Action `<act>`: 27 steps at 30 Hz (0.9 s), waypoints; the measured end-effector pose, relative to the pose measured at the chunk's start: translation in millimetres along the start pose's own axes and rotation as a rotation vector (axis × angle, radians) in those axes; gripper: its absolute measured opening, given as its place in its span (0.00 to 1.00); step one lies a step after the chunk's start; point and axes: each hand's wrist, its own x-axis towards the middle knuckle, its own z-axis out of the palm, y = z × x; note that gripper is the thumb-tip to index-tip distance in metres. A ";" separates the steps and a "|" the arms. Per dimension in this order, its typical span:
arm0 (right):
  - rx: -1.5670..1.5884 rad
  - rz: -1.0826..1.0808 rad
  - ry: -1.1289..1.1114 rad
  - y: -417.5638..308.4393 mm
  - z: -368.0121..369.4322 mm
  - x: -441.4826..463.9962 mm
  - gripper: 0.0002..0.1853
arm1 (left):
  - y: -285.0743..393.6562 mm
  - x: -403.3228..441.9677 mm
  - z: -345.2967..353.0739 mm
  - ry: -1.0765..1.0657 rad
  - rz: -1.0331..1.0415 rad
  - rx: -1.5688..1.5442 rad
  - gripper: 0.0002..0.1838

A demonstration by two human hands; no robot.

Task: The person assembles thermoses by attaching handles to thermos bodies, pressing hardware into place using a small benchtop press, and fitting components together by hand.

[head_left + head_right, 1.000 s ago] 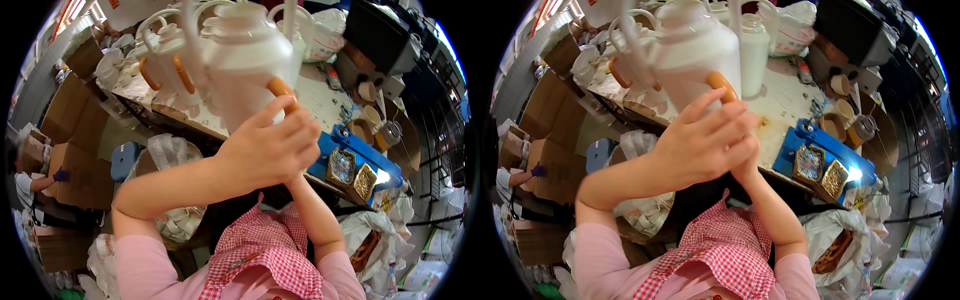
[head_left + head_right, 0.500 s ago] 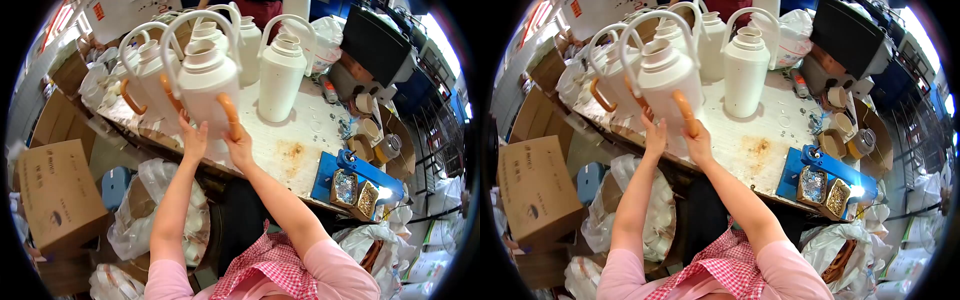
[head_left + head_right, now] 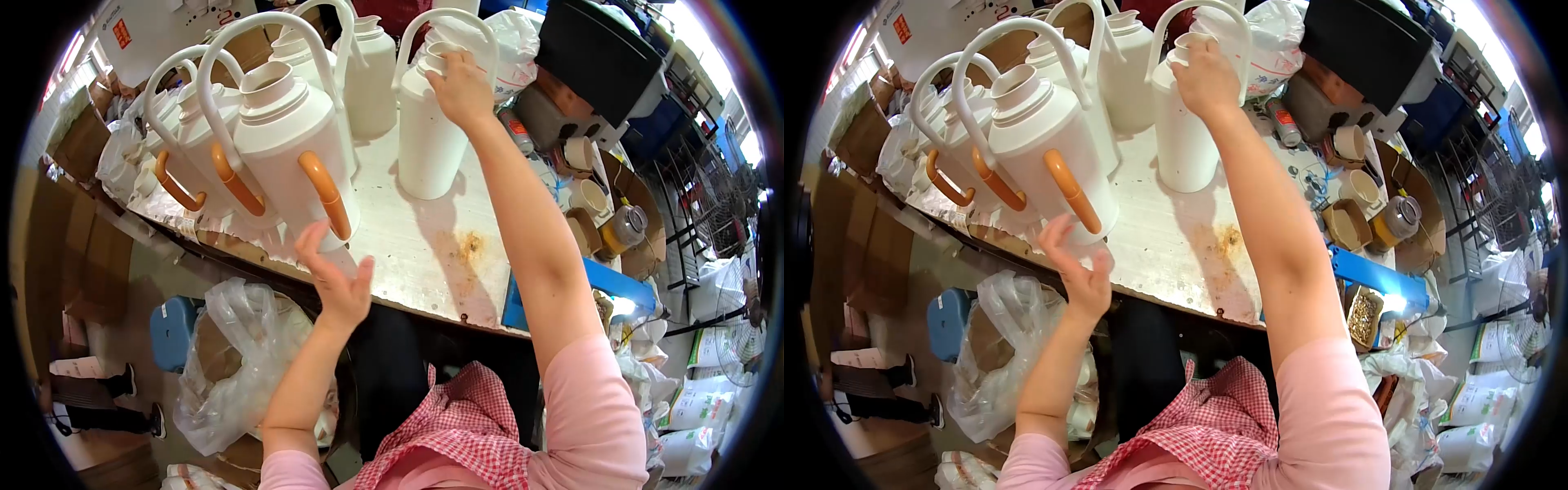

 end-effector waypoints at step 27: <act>0.742 0.431 -1.036 -96.6 -330.2 -316.0 0.58 | 108.3 -76.4 -128.9 -0.152 -0.286 0.253 0.24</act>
